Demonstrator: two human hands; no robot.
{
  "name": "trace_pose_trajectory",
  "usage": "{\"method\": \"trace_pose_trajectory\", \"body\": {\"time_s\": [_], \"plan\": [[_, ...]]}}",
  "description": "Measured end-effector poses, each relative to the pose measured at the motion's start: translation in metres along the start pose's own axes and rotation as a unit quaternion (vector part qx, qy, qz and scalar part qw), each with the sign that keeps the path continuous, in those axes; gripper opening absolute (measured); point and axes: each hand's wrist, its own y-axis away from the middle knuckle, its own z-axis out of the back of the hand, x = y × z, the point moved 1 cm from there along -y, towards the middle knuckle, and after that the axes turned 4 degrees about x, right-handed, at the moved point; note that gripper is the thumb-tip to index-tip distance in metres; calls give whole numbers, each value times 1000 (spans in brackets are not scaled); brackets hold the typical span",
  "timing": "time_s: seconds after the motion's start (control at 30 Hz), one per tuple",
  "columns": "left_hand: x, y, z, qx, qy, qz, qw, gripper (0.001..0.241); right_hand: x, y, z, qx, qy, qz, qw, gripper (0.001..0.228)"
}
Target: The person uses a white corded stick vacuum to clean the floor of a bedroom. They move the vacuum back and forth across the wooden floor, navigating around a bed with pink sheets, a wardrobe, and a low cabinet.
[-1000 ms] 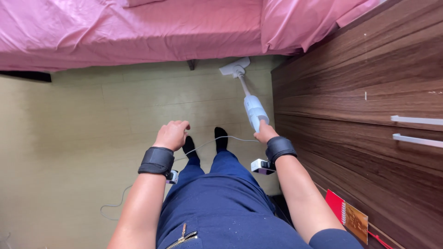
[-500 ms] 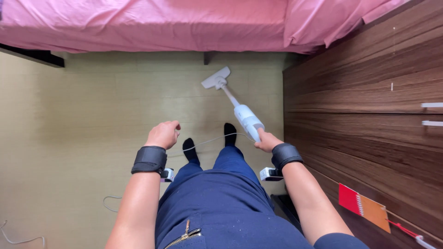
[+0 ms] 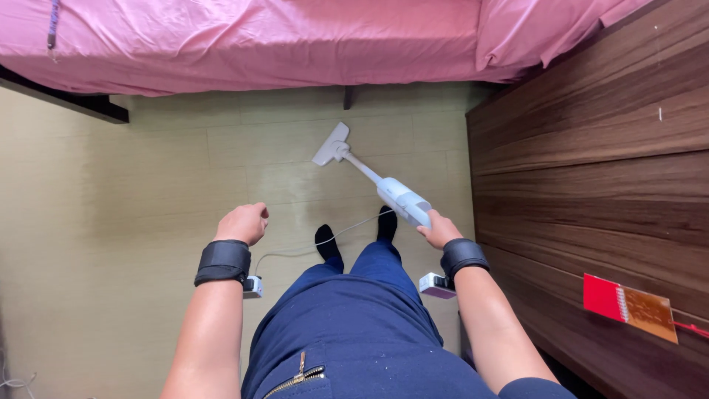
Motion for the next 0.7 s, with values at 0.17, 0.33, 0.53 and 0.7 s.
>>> {"method": "trace_pose_trajectory", "body": {"time_s": [0.17,0.33,0.53,0.7], "plan": [[-16,-15,-10,9,3,-45,999,23,-44,29,-4,-35,-49,-54,997,54],[-46,-29,-11,21,-16,-75,997,23,-111,56,-21,-76,-90,-126,985,54],[-101,-46,-14,31,-57,-97,993,22,-202,105,-44,-115,-149,-204,961,53],[-168,-58,-19,59,-84,-109,989,23,-270,151,-61,-112,-205,-264,936,53]]}}
